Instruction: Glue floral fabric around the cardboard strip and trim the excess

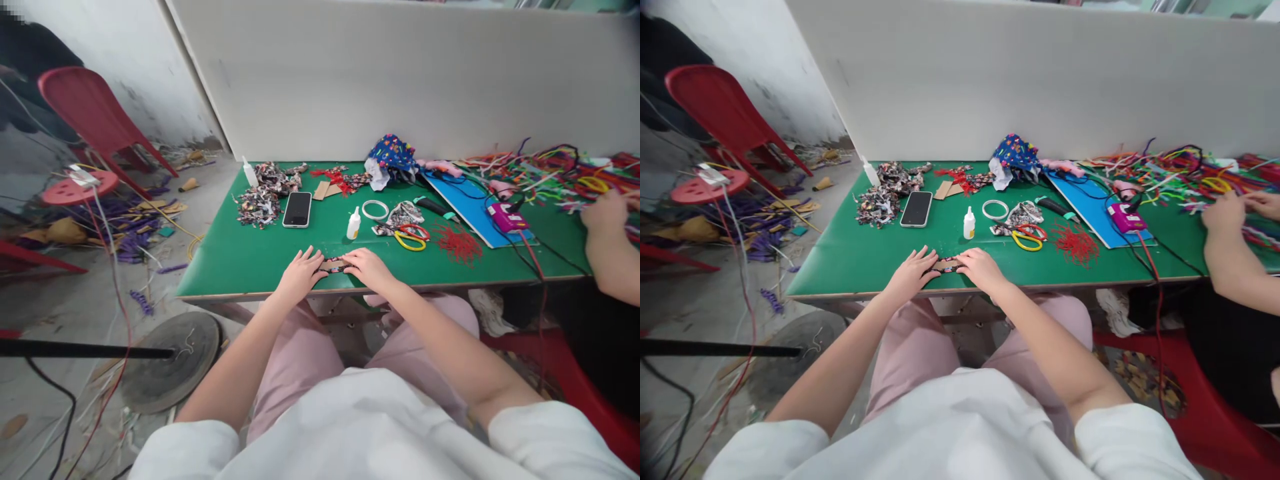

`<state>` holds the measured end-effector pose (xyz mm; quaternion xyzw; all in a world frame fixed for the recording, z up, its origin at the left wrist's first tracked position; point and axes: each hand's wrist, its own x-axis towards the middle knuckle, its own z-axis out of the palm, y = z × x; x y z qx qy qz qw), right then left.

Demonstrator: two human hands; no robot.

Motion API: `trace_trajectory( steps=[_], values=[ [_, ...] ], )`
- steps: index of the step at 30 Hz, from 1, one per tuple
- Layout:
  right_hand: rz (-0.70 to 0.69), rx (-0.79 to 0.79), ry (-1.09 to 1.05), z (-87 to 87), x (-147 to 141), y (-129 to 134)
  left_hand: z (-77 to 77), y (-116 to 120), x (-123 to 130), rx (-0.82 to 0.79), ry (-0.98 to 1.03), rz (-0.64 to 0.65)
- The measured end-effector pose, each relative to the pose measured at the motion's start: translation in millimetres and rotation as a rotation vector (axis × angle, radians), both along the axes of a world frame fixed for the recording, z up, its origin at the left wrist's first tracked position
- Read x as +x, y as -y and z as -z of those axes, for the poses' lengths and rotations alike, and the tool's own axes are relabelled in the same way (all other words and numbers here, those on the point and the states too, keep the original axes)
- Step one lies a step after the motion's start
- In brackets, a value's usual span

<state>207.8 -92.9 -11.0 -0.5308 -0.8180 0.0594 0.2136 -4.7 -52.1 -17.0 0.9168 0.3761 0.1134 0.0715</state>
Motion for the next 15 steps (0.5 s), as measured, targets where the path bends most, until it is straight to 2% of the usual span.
trace_trajectory(
  steps=[4, 11, 15],
  values=[
    [0.04, -0.049, 0.008, 1.7, 0, -5, -0.8, 2, 2, -0.008, 0.047, -0.045],
    [0.049, -0.148, 0.044, -13.5, 2, -16, -17.8, -2, 7, -0.029, 0.089, -0.037],
    [0.034, -0.201, -0.04, -19.0, 10, -10, -20.1, 2, 13, 0.021, 0.13, -0.049]
  ],
)
